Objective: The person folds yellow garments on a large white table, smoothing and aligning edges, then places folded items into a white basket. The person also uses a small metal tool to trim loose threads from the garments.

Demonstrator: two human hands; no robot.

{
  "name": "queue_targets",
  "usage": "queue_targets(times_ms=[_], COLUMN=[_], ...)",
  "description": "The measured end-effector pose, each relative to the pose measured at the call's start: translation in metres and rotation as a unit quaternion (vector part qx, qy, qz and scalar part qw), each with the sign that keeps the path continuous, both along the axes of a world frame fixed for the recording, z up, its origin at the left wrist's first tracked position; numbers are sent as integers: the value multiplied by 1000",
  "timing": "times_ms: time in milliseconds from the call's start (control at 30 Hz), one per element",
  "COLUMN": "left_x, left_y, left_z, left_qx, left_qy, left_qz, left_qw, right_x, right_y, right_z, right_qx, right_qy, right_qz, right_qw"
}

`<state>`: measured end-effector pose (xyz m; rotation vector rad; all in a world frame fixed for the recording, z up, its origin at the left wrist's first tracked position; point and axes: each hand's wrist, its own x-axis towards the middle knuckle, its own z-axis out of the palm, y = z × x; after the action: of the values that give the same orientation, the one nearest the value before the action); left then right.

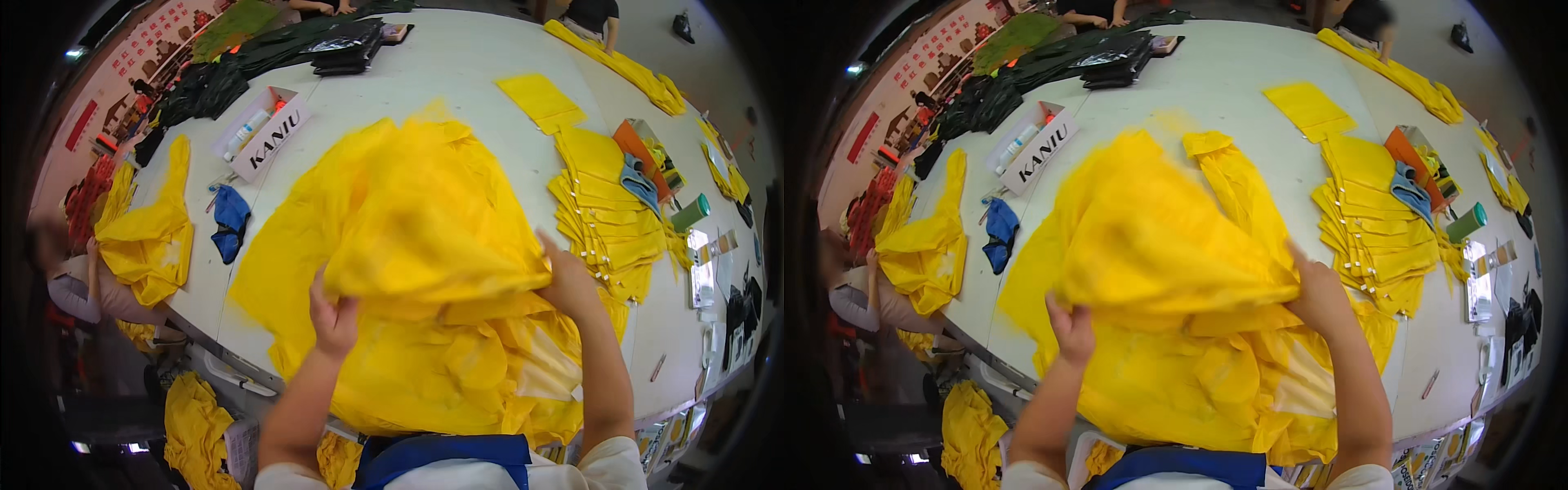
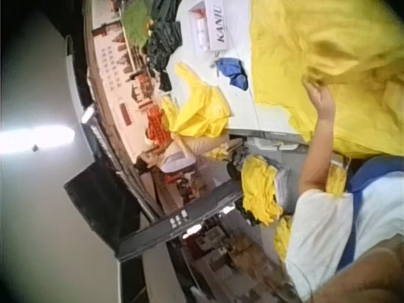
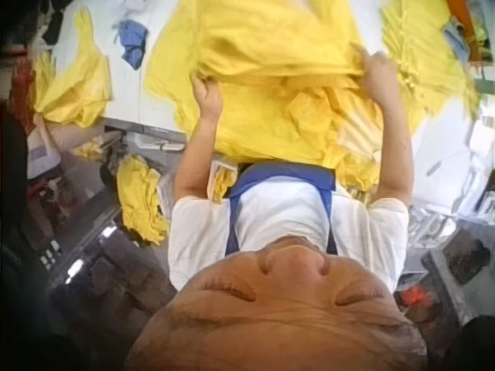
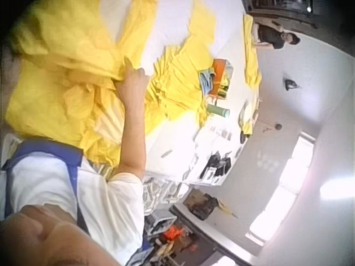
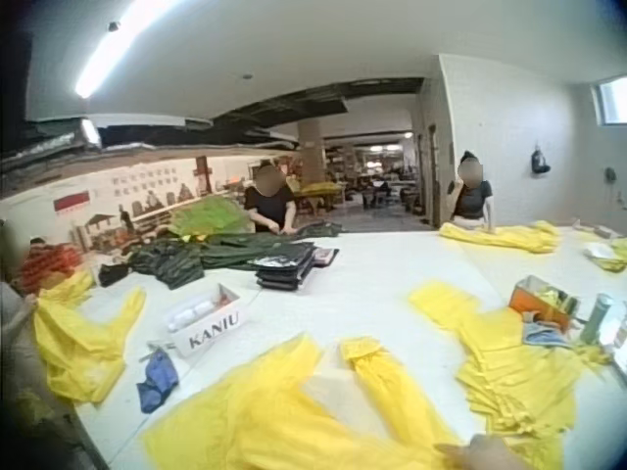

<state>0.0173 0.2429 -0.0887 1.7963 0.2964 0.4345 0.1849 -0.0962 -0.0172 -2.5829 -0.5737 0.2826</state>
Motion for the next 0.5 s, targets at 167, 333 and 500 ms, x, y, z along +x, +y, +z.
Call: queue_targets(times_ms=[167,333,500], left_x=[-148,-124,-64], left_y=[-2,5,2], left_z=[-83,1,7], left_qx=[-191,-19,202], left_qy=[101,69,271], left_qz=[276,243,90], left_qw=[936,967,937], right_x=[-88,-167,-217], right_y=[5,-7,-19], right_z=[25,-4,-32], right_qx=[-121,-124,-158], right_qy=[-91,84,22], right_qz=[336,401,417], right_qw=[930,904,895])
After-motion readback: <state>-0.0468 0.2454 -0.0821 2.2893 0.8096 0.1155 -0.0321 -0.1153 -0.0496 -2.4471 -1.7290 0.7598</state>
